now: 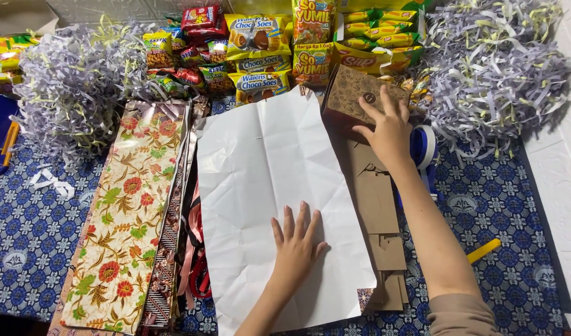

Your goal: The person wraps a small patterned box using patterned wrapping paper. They unfold the paper, place the box on it, fold the paper around the box, and secure the edges with tape.

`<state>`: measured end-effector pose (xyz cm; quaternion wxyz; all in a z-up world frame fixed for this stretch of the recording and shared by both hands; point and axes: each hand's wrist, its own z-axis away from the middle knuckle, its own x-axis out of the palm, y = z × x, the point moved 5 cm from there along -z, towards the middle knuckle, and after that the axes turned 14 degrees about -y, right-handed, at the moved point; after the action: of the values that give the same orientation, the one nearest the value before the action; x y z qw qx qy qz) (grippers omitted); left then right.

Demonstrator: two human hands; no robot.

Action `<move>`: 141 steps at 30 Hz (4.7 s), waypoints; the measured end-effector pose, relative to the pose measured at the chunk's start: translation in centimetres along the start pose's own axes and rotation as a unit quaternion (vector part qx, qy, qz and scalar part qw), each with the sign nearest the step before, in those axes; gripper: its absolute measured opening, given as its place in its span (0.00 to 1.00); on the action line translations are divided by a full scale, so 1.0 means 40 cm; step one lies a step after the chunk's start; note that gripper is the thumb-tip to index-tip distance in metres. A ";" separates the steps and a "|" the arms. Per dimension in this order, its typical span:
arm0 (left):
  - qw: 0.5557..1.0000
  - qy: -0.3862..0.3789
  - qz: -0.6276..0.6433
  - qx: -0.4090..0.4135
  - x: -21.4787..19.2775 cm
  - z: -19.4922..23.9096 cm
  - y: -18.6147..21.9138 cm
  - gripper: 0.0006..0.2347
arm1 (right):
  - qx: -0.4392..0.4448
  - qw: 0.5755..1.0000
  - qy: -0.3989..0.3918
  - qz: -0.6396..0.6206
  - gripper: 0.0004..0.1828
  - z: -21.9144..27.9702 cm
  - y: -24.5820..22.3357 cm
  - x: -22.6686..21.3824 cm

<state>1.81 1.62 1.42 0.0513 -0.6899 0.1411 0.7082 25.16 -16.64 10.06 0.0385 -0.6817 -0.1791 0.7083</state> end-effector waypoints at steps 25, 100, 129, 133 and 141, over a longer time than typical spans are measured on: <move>0.966 -0.149 0.202 0.066 -0.037 -0.114 0.122 0.25 | -0.121 0.974 0.185 -0.041 0.27 0.212 -0.088 -0.114; 0.841 0.176 0.511 -0.029 -0.012 -0.080 -0.193 0.31 | 0.000 0.932 0.039 -0.361 0.47 0.353 -0.077 0.276; 0.828 0.185 0.528 -0.035 -0.017 -0.077 -0.198 0.29 | -0.039 0.925 0.107 -0.362 0.40 0.361 -0.099 0.226; 0.827 0.182 0.530 -0.037 -0.006 -0.080 -0.199 0.29 | -0.040 0.920 0.097 -0.377 0.40 0.359 -0.097 0.228; 0.826 0.178 0.532 -0.042 -0.002 -0.077 -0.199 0.29 | -0.039 0.919 0.094 -0.381 0.43 0.361 -0.090 0.244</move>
<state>6.92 8.41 0.44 -0.3890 -0.6231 0.4631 0.4959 9.67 -13.27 1.98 0.2956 -0.6265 -0.4479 0.5652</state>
